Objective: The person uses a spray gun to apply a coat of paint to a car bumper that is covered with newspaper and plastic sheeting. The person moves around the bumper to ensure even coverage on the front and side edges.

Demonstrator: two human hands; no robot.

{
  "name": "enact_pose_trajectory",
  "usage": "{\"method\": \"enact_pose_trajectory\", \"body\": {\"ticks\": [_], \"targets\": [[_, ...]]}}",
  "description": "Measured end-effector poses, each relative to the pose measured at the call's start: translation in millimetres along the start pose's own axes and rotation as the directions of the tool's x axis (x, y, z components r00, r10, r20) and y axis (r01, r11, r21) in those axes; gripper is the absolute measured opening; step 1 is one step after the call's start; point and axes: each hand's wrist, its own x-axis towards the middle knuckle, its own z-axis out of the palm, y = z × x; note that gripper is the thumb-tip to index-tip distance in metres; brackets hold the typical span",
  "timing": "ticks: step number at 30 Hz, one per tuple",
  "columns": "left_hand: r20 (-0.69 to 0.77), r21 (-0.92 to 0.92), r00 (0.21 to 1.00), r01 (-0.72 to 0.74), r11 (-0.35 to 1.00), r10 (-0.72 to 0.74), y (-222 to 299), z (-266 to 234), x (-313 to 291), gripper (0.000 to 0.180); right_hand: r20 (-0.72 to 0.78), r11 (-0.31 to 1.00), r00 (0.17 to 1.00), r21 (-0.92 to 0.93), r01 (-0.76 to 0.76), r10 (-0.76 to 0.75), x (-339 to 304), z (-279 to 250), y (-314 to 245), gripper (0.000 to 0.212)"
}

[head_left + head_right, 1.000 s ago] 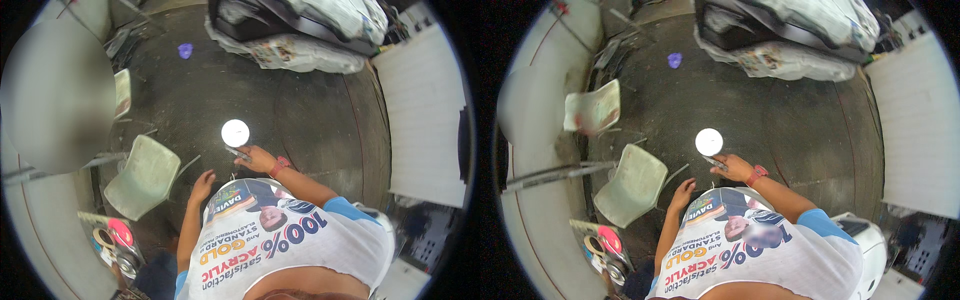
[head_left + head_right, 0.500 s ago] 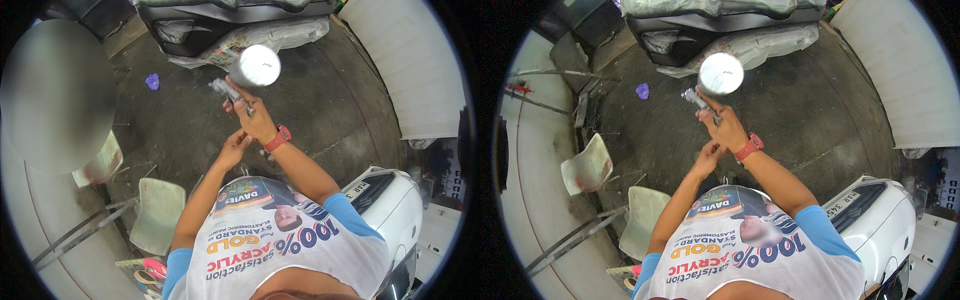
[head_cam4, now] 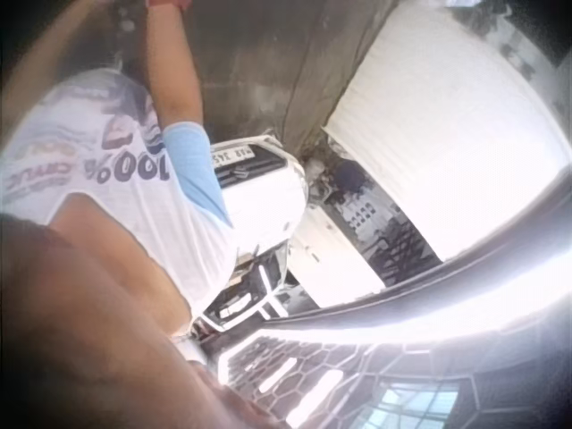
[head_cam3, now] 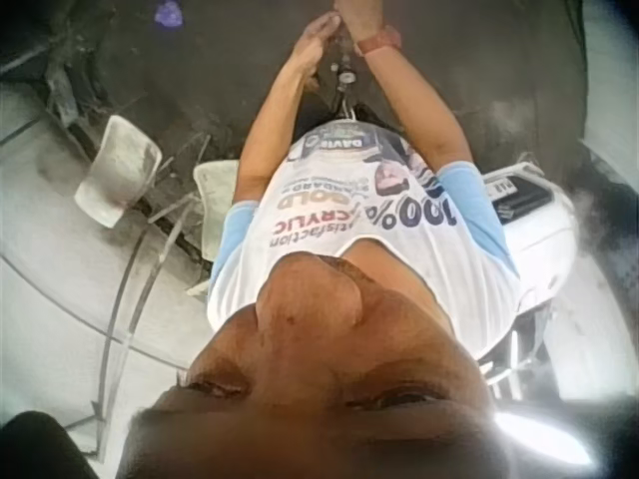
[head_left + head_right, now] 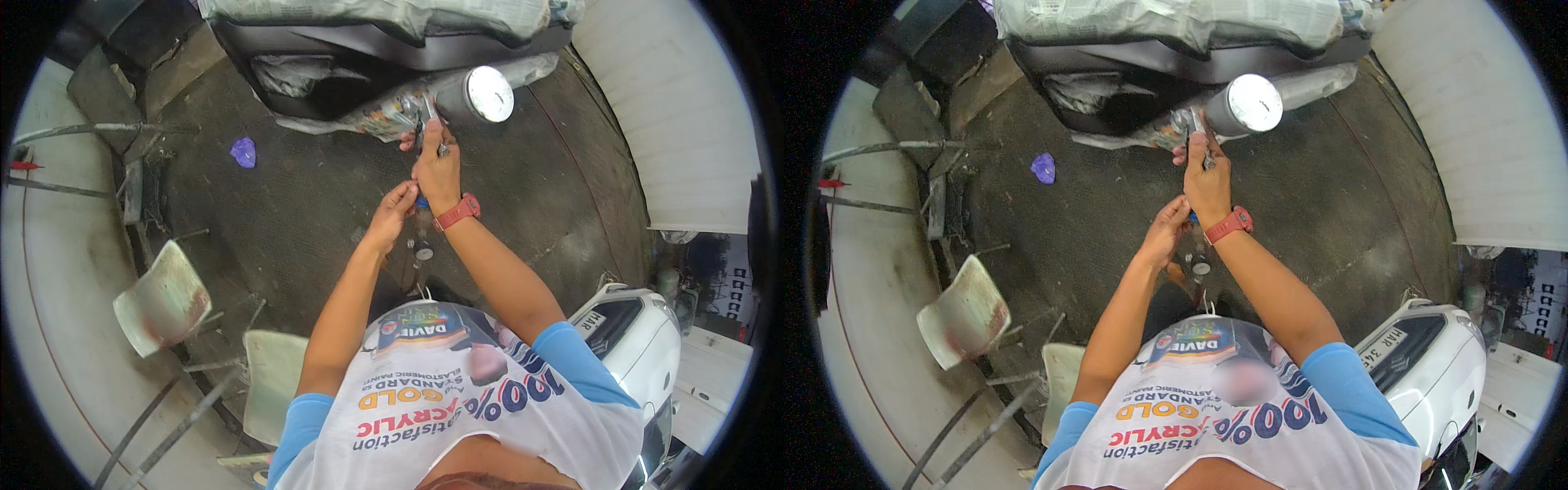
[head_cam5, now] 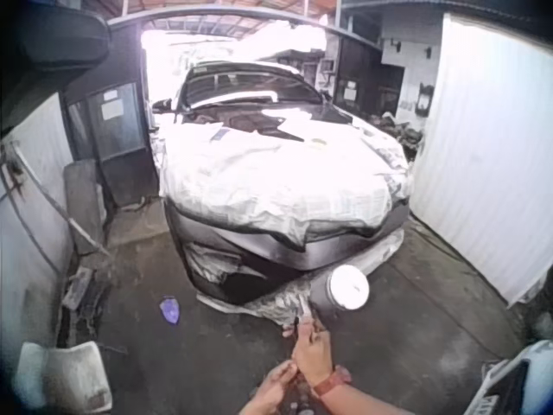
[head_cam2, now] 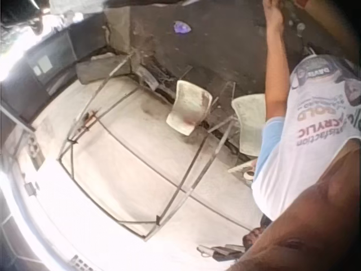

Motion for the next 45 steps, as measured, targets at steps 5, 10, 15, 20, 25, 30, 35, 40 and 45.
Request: {"method": "enact_pose_trajectory", "body": {"ticks": [5, 10, 15, 20, 25, 30, 35, 40, 45], "targets": [[0.067, -0.076, 0.980, 0.191, 0.979, -0.186, 6, -78, 59, 0.035, -0.071, 0.993, 0.991, 0.031, -0.114, 0.116, 52, 61, 34, 0.058], [0.001, -0.127, 0.966, 0.256, 0.958, -0.258, 39, -108, 85, 0.018, -0.104, 0.976, 0.970, 0.026, -0.218, 0.219, 94, 107, 55, 0.062], [-0.025, -0.136, 0.981, 0.190, 0.972, -0.195, 43, -146, 85, 0.028, 0.082, 0.955, 0.954, 0.037, -0.294, 0.290, 105, 135, 58, 0.062], [-0.104, -0.105, 0.955, 0.266, 0.958, -0.277, 47, -124, 97, 0.026, 0.019, 0.952, 0.952, -0.025, -0.306, 0.307, 112, 127, 59, 0.063], [0.124, -0.013, 0.946, 0.304, 0.953, -0.300, -17, -114, 117, 0.026, -0.202, 0.965, 0.948, -0.030, -0.259, 0.248, 98, 79, 88, 0.054], [0.096, -0.010, 0.918, 0.387, 0.922, -0.384, -65, -118, 99, 0.049, -0.258, 0.973, 0.949, -0.096, -0.211, 0.180, 74, 62, 110, 0.052], [-0.273, -0.141, 0.826, 0.473, 0.870, -0.493, -132, -213, 11, 0.043, -0.107, 0.982, 0.978, -0.053, -0.183, 0.177, 69, 98, 141, 0.052], [-0.821, 0.058, 0.456, 0.667, 0.742, -0.345, -255, -329, -174, 0.042, 0.041, 0.977, 0.992, -0.185, -0.111, 0.120, 72, 137, 151, 0.051], [-0.807, -0.266, 0.315, 0.560, 0.784, -0.499, -263, -285, -263, 0.035, 0.110, 0.972, 0.978, -0.175, -0.154, 0.175, 87, 176, 171, 0.055]]}}
